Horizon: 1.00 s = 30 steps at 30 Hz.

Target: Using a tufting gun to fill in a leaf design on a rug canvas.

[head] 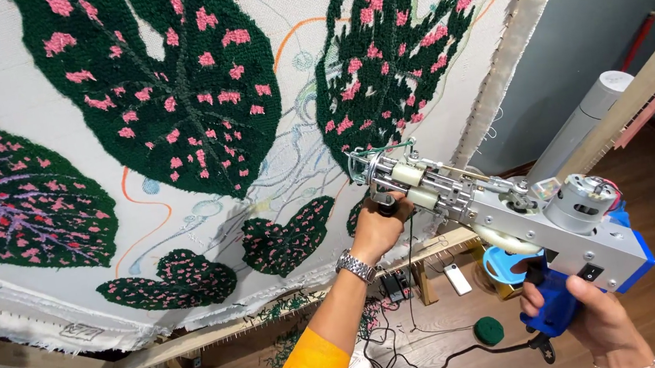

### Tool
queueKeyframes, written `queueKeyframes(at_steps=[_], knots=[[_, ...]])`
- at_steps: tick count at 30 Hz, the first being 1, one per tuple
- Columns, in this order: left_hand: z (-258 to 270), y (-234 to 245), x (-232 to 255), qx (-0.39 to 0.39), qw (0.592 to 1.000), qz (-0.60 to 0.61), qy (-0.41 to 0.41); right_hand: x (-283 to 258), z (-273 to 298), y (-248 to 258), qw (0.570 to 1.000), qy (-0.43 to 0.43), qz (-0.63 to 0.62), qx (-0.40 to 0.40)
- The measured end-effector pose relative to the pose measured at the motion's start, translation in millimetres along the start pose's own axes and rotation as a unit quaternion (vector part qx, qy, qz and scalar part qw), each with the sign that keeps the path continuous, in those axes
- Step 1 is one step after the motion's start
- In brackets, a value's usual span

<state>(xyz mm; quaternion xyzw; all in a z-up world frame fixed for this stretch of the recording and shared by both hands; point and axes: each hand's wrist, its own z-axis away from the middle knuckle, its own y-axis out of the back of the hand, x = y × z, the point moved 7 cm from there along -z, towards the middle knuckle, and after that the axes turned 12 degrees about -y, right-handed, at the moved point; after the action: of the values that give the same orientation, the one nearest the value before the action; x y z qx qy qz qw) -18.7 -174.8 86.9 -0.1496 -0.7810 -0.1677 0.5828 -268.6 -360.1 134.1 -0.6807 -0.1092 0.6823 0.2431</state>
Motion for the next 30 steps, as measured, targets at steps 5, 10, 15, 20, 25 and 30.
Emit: queueKeyframes(at_steps=[5, 10, 15, 20, 25, 30], knots=[[-4, 0, 8, -0.016, 1.000, -0.014, 0.003, 22, -5, 25, 0.996, -0.035, 0.043, 0.070], [-32, 3, -8, -0.033, 0.988, 0.027, -0.147, 29, -20, 14, 0.979, -0.001, 0.154, 0.131], [-62, 22, -37, -0.002, 0.990, 0.033, -0.134, 38, -48, 2, 0.982, 0.039, 0.158, 0.099], [-66, 38, -9, 0.007, 1.000, -0.009, -0.008, 18, -66, -41, 0.975, 0.018, 0.163, 0.146], [-71, 44, -13, 0.001, 0.999, -0.031, 0.028, 18, -77, -46, 0.976, 0.014, 0.163, 0.144], [-78, 49, -24, 0.013, 1.000, -0.024, -0.005, 30, -85, -35, 0.980, -0.004, 0.132, 0.148]])
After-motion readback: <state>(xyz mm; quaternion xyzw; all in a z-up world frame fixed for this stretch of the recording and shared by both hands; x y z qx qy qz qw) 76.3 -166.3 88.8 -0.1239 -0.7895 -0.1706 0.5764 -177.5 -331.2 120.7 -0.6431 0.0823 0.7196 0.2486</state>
